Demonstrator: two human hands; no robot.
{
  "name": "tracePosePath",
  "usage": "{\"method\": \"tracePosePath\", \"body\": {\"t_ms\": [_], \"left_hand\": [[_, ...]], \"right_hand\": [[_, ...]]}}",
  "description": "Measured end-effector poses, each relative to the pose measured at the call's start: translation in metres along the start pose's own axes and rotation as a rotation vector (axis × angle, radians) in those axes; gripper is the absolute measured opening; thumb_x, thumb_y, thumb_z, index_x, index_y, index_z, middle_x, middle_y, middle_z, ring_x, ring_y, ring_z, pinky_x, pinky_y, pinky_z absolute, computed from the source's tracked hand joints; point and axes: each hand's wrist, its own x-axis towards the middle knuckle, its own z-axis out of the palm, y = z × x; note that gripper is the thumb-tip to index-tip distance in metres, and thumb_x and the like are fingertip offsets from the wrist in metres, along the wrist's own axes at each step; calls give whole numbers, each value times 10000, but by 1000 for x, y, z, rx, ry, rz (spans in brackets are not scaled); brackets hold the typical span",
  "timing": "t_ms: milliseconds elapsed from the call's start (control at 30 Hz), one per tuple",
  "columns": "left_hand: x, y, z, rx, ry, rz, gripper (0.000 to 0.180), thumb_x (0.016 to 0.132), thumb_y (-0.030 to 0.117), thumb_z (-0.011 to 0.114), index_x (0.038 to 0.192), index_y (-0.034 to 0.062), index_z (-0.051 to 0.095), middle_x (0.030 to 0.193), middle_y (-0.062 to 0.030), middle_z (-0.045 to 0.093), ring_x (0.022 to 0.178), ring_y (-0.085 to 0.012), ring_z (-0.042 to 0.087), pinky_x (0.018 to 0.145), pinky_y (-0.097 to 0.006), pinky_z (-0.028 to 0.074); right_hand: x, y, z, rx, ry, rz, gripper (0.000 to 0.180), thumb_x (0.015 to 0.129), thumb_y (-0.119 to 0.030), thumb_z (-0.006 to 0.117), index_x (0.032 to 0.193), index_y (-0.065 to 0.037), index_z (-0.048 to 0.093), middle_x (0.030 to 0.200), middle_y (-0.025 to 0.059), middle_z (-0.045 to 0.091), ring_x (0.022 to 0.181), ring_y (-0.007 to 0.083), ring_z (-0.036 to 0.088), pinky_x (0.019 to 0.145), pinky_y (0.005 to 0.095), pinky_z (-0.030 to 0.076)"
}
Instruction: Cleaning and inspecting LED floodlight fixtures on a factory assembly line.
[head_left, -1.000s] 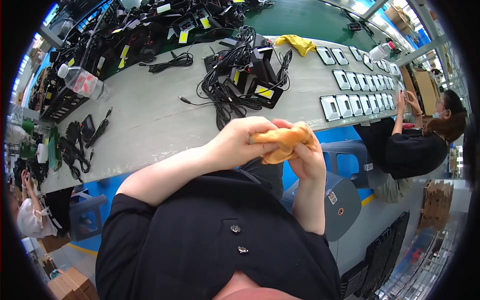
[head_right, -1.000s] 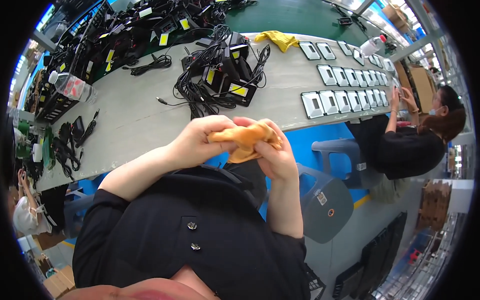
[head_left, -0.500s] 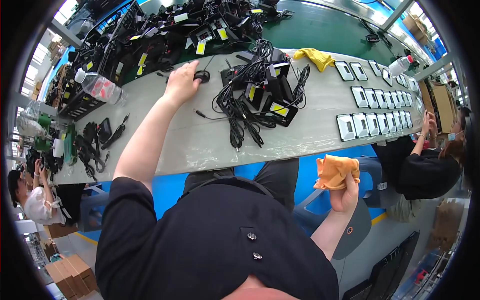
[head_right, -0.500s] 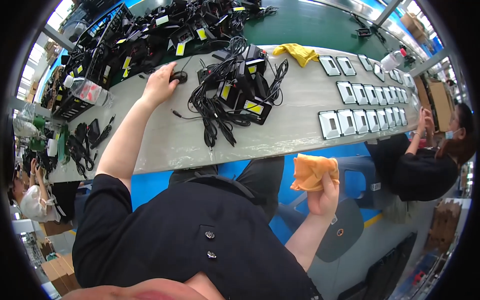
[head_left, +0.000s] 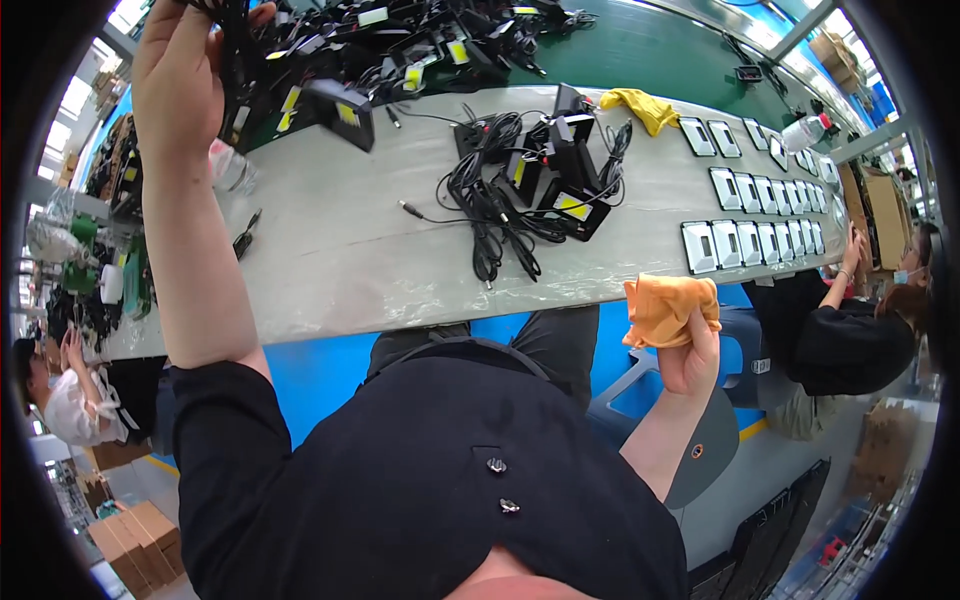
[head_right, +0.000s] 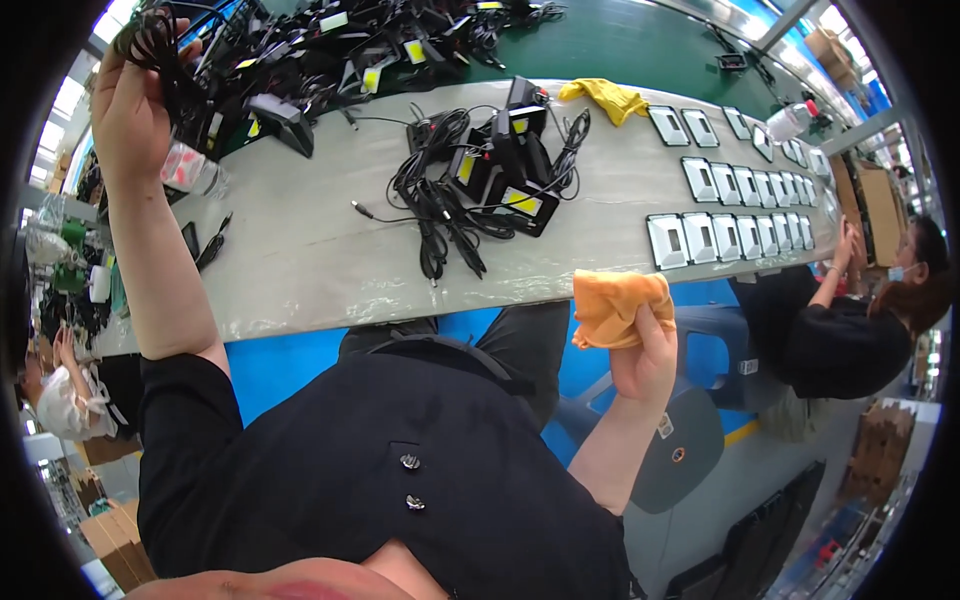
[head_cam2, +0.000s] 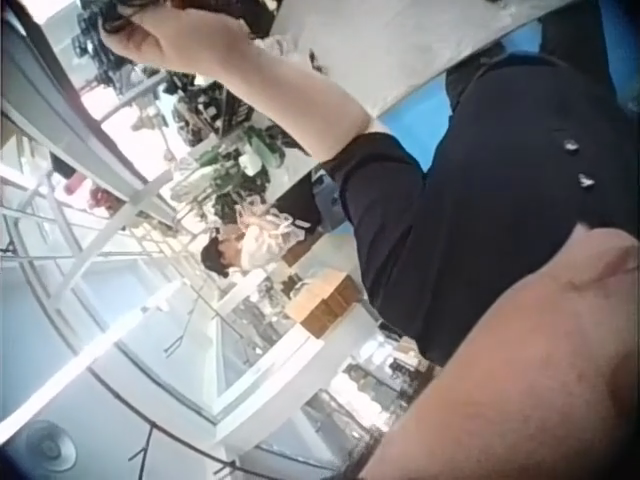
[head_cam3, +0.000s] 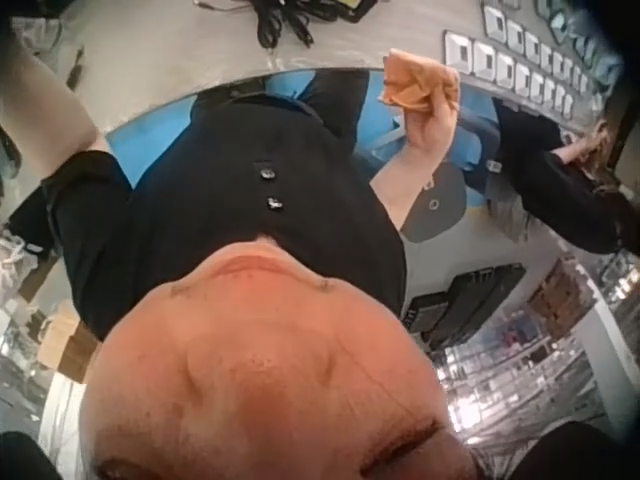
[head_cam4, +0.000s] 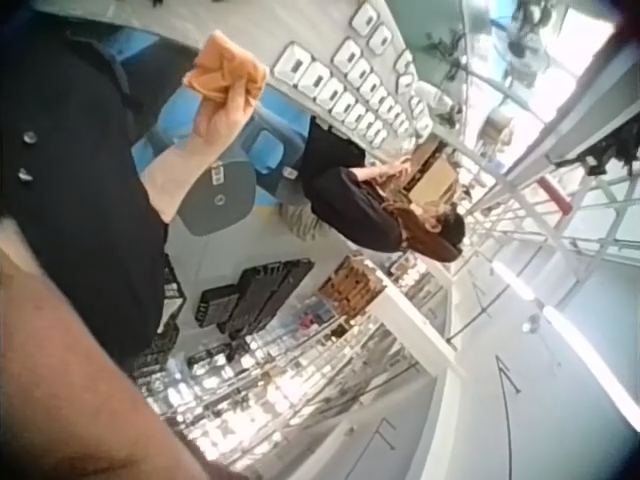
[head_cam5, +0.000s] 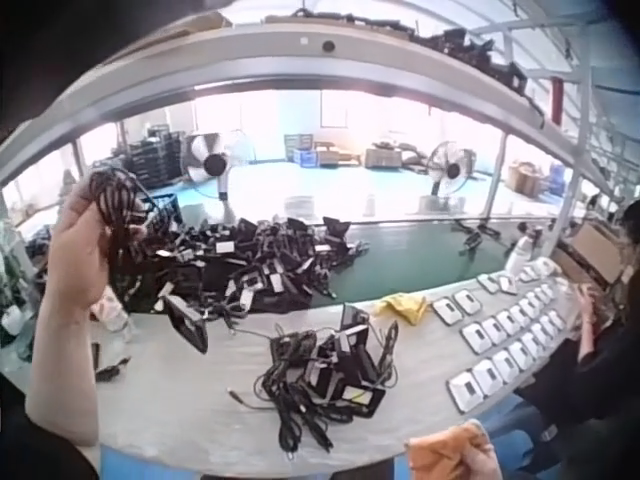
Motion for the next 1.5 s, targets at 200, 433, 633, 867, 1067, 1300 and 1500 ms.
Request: {"method": "tracePosePath", "body": {"t_ms": [200,433,633,867,1067,1300,1500], "left_hand": [[-88,-44,-11,165,-32,-404,229,991,116,440,1169,34,559,958,-35,631,803,-120,613,709,-260,516],[-159,-69,-45,1222,-99,-212,443,868,78,519,1306,63,457,1348,-172,475,1223,-331,488,1008,-391,410],[-204,-44,56,945,-616,-38,924,624,208,823,1427,176,367,1455,-97,364,1248,-310,458,1032,-408,397],[-245,-61,27,746,-498,-210,794,646,-22,751,1362,122,439,1283,-94,481,1058,-270,596,827,-341,540],[-246,-42,21,188,-226,-693,784,675,-113,710,1366,107,410,1223,-66,490,1069,-182,581,829,-304,550],[-245,-56,0,-445,-56,-782,817,617,-146,713,1342,35,383,1264,-107,502,1093,-192,560,887,-330,495],[-255,-68,-7,-592,-109,-745,793,619,-31,741,1334,45,405,1273,-137,507,1050,-226,572,871,-347,487]], "right_hand": [[-9,-1,-3,0,-87,38,361,971,-118,514,1319,-59,441,1278,112,539,1209,251,529,1034,469,416],[-15,-5,-19,-93,103,13,346,981,-121,490,1319,-62,447,1304,106,525,1240,255,504,1047,483,400],[21,21,38,39,-158,155,337,942,-45,535,1273,-28,475,1215,123,580,1161,246,562,1042,425,413],[31,28,46,-92,-10,177,374,920,-47,564,1274,7,456,1188,150,588,1133,265,577,1027,424,425],[53,52,71,-179,25,252,389,917,-62,539,1291,-1,451,1190,160,580,1110,268,579,1003,418,429],[106,88,119,-284,-218,553,510,857,-125,594,1318,23,434,1184,193,585,1044,249,609,910,368,496],[128,138,145,-420,-427,831,683,855,-159,686,1447,-87,353,1293,147,517,1053,145,576,911,285,482]]}}
